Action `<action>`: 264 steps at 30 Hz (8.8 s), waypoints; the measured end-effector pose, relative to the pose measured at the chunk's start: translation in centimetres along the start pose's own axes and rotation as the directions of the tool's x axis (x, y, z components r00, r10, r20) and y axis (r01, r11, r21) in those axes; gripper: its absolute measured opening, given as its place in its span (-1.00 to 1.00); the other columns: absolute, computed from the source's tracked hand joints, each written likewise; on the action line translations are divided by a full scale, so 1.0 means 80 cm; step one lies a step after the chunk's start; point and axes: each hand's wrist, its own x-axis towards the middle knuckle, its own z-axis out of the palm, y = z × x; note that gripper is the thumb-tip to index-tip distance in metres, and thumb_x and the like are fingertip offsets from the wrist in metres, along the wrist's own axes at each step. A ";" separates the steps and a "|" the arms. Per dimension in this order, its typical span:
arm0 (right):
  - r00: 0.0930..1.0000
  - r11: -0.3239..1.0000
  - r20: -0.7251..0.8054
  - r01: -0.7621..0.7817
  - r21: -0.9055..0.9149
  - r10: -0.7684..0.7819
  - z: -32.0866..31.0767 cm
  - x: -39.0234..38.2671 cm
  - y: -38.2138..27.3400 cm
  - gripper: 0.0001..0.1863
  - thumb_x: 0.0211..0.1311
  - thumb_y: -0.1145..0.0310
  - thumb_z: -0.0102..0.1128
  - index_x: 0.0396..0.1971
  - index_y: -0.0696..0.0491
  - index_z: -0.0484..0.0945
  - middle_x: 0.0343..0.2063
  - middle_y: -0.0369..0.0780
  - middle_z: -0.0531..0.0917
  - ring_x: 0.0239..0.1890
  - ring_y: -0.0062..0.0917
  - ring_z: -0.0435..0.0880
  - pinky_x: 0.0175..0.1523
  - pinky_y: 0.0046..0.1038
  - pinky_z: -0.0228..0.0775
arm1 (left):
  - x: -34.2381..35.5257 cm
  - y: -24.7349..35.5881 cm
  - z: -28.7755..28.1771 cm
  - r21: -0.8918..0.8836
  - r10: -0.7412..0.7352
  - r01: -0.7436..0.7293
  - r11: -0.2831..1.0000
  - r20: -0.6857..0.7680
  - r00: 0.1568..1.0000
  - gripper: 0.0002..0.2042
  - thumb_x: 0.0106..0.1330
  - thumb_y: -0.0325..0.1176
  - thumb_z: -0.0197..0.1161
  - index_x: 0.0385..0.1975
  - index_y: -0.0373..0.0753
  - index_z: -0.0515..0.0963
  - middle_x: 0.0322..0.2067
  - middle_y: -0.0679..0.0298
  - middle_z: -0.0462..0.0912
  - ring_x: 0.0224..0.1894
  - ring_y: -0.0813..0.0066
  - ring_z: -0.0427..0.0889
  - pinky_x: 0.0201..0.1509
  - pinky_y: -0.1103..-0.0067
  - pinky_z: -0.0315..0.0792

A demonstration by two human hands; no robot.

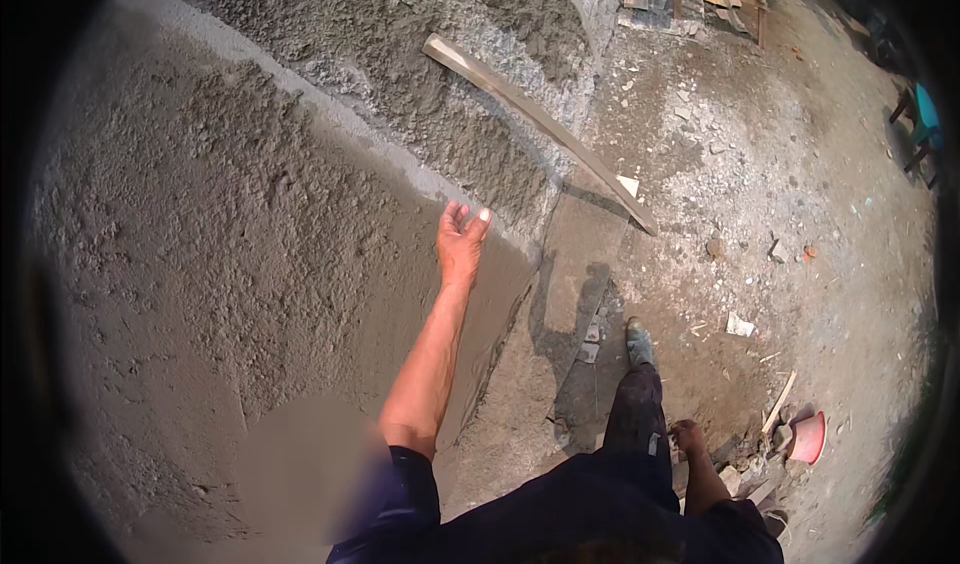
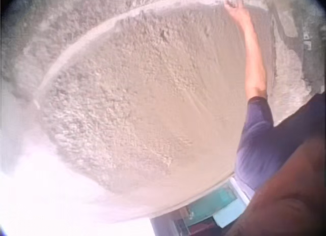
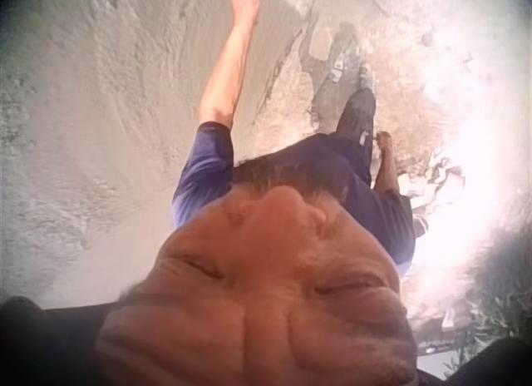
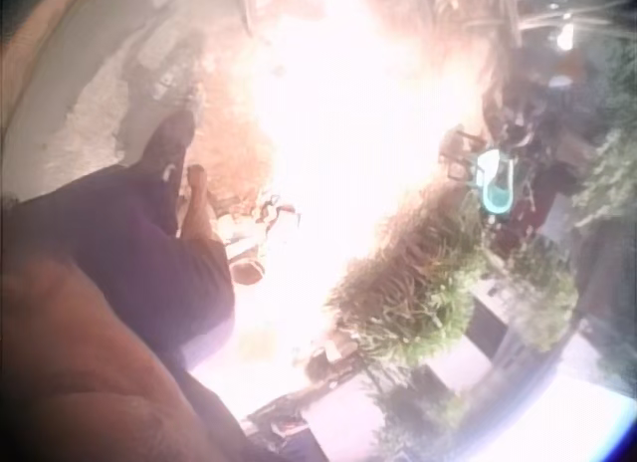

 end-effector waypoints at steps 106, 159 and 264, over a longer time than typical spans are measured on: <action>0.524 0.261 -0.538 0.832 0.489 -0.660 0.362 -0.045 -1.029 -0.81 0.52 0.26 0.13 -0.26 0.04 0.41 -0.35 -0.42 0.44 -0.27 -0.74 0.32 -0.15 -0.51 0.26 | -0.713 -0.204 -0.799 -0.664 -0.574 -0.237 0.709 -0.738 0.354 -0.67 0.56 -0.09 0.11 0.08 -0.20 0.48 -0.07 0.22 0.64 -0.12 0.35 0.63 -0.06 0.44 0.60; 0.529 0.265 -0.329 0.760 0.593 -0.782 0.457 -0.262 -1.046 -0.53 0.47 0.17 0.22 0.01 0.19 0.21 -0.47 -0.34 0.47 -0.42 -0.73 0.41 -0.34 -0.56 0.33 | -0.827 -0.058 -0.886 -0.413 -0.389 -0.030 0.910 -0.878 0.280 -0.85 0.49 -0.34 0.06 -0.18 -0.14 0.60 -0.62 0.49 0.47 -0.77 0.80 0.26 -0.84 0.74 0.02; 0.276 0.023 -0.580 0.914 0.404 -0.766 0.291 -0.435 -1.323 -0.56 0.38 -0.03 0.28 -0.44 0.01 0.38 -0.67 -0.36 0.39 -0.78 -0.66 0.32 -0.70 -0.58 0.08 | -0.782 0.057 -0.915 0.843 0.892 0.523 0.126 -0.327 0.312 -0.42 -0.15 -0.56 0.48 0.02 -0.24 0.60 0.02 0.15 0.62 -0.12 0.10 0.66 -0.03 0.28 0.57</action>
